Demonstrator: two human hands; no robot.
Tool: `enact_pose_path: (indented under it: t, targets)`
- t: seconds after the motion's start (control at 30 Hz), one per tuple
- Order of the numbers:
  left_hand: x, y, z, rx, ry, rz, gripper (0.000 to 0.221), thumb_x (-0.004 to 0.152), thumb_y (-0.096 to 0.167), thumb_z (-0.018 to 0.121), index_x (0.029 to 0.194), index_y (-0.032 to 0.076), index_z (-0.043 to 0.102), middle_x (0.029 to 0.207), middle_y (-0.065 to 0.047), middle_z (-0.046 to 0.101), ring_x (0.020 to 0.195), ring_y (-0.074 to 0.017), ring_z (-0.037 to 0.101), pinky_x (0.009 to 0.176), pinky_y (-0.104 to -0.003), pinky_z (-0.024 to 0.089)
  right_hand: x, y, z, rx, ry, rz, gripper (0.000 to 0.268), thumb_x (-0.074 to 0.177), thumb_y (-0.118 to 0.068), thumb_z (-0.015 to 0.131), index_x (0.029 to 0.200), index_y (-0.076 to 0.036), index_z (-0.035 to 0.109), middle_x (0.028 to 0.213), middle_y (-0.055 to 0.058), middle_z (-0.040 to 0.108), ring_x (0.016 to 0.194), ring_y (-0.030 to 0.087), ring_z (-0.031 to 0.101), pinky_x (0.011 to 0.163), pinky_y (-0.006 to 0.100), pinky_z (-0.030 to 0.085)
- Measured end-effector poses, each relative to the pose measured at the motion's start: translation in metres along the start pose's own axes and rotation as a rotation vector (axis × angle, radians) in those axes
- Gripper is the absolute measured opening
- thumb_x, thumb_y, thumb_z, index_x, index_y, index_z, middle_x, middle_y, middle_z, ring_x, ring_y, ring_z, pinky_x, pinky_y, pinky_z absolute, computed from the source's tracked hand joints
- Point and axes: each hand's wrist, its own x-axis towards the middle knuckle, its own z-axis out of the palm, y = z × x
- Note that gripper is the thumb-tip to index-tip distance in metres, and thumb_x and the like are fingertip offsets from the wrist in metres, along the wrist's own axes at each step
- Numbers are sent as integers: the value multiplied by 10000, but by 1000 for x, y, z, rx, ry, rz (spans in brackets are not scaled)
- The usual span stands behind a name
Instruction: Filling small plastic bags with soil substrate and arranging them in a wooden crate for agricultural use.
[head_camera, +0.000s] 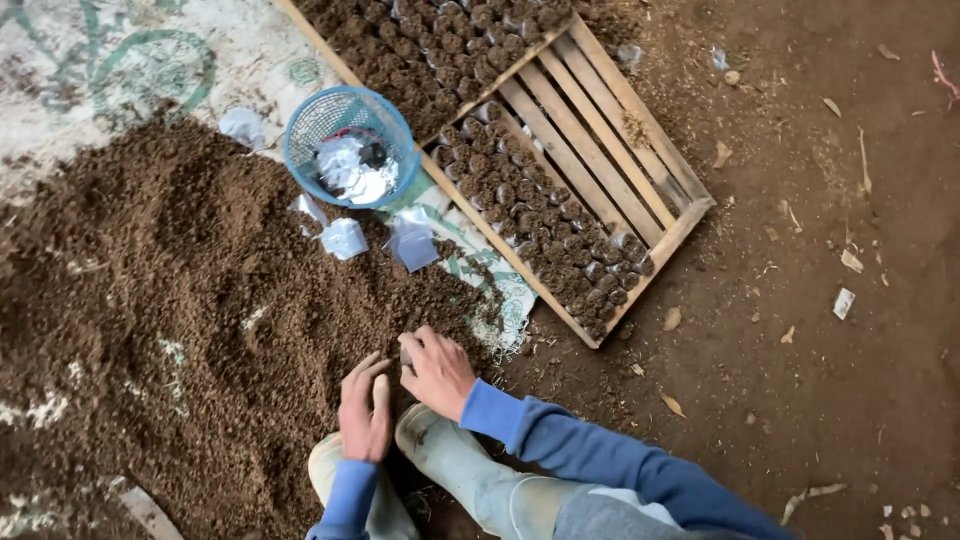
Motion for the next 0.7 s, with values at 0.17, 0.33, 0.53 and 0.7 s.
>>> enact_pose_path:
  t: [0.17, 0.33, 0.53, 0.7]
  targets:
    - [-8, 9, -4, 157, 58, 249, 184, 966, 150, 580, 1052, 33, 693, 1141, -113, 698, 1051, -255, 642, 962, -372, 526, 0, 32, 1, 93, -44, 147, 290, 894, -97, 692, 1182, -62, 692, 1022, 108, 573, 660, 178, 548, 561, 288, 550]
    - [-13, 6, -5, 297, 54, 367, 122, 883, 142, 680, 958, 53, 718, 1056, -80, 714, 955, -245, 649, 890, -368, 541, 6, 85, -54, 236, 0, 310, 218, 875, -45, 667, 1069, -97, 751, 1054, 79, 621, 909, 190, 591, 842, 295, 593]
    - [-14, -3, -1, 324, 82, 288, 155, 930, 179, 650, 954, 37, 710, 1007, -93, 731, 925, -221, 655, 860, -342, 558, 21, 183, -181, 234, 405, 336, 349, 827, 66, 553, 559, -131, 446, 537, -40, 430, 518, 94, 409, 517, 207, 395]
    - [-15, -12, 2, 323, 88, 267, 151, 930, 181, 663, 944, 37, 705, 983, -103, 733, 892, -212, 661, 804, -333, 579, 27, 319, -211, -47, 334, 806, 348, 942, -233, 733, 1271, -139, 673, 1437, 133, 619, 1337, 350, 528, 1117, 593, 438]
